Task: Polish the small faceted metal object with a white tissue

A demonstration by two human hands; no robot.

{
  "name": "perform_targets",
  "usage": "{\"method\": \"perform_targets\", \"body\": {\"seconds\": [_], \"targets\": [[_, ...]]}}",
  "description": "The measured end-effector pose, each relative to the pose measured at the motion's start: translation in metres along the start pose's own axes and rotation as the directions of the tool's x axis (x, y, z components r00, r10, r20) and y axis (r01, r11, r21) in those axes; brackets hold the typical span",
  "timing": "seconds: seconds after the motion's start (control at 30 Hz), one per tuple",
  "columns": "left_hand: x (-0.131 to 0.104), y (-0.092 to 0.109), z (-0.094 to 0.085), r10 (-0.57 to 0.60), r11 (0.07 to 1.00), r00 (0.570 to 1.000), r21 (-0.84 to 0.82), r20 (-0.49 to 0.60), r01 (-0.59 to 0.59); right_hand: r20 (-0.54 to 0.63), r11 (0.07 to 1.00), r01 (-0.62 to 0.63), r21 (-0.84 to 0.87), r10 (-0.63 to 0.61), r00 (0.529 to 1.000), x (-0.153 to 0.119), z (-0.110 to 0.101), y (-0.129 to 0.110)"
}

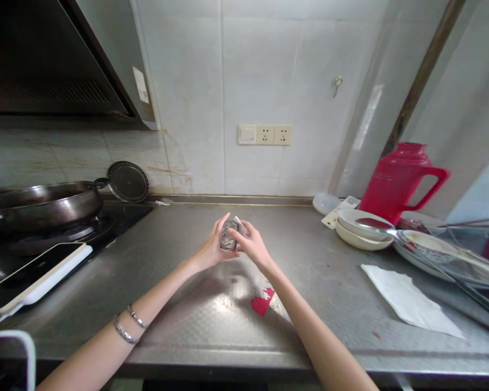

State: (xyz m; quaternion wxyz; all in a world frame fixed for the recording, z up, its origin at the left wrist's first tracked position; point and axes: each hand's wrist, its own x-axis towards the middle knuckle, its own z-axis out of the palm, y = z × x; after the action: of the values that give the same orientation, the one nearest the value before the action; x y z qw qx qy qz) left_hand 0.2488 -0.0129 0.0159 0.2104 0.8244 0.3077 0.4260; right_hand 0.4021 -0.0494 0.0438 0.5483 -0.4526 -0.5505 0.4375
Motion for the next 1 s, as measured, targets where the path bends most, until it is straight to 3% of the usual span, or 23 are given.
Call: {"method": "perform_targets", "body": {"seconds": [0.1,0.23,0.43,0.67,0.8,1.0], "targets": [[0.0,-0.001,0.002,0.026,1.0,0.999,0.005,-0.048,-0.026,-0.008,1.0,-0.02,-0.021,0.02,1.0,-0.002,0.0,-0.003],[-0.001,0.005,0.003,-0.006,1.0,0.998,0.014,-0.058,0.007,0.022,0.993,-0.076,0.096,0.074,0.997,0.001,-0.004,-0.003],[-0.001,0.013,0.005,-0.047,0.996,0.995,-0.081,-0.083,0.041,-0.052,0.991,-0.098,0.086,0.103,0.993,0.01,-0.009,0.004],[-0.001,0.017,0.007,-0.102,0.963,0.992,-0.259,-0.071,0.08,-0.084,0.984,0.112,-0.136,-0.124,0.989,0.019,-0.016,0.017],[-0.002,0.016,0.009,-0.114,0.951,0.993,-0.294,-0.04,0.098,-0.123,0.943,0.231,-0.238,-0.265,0.956,0.018,-0.018,0.015],[-0.002,0.017,0.013,-0.161,0.957,0.984,-0.257,-0.075,0.137,-0.121,0.923,0.331,-0.195,-0.358,0.926,0.006,-0.014,0.001]]}}
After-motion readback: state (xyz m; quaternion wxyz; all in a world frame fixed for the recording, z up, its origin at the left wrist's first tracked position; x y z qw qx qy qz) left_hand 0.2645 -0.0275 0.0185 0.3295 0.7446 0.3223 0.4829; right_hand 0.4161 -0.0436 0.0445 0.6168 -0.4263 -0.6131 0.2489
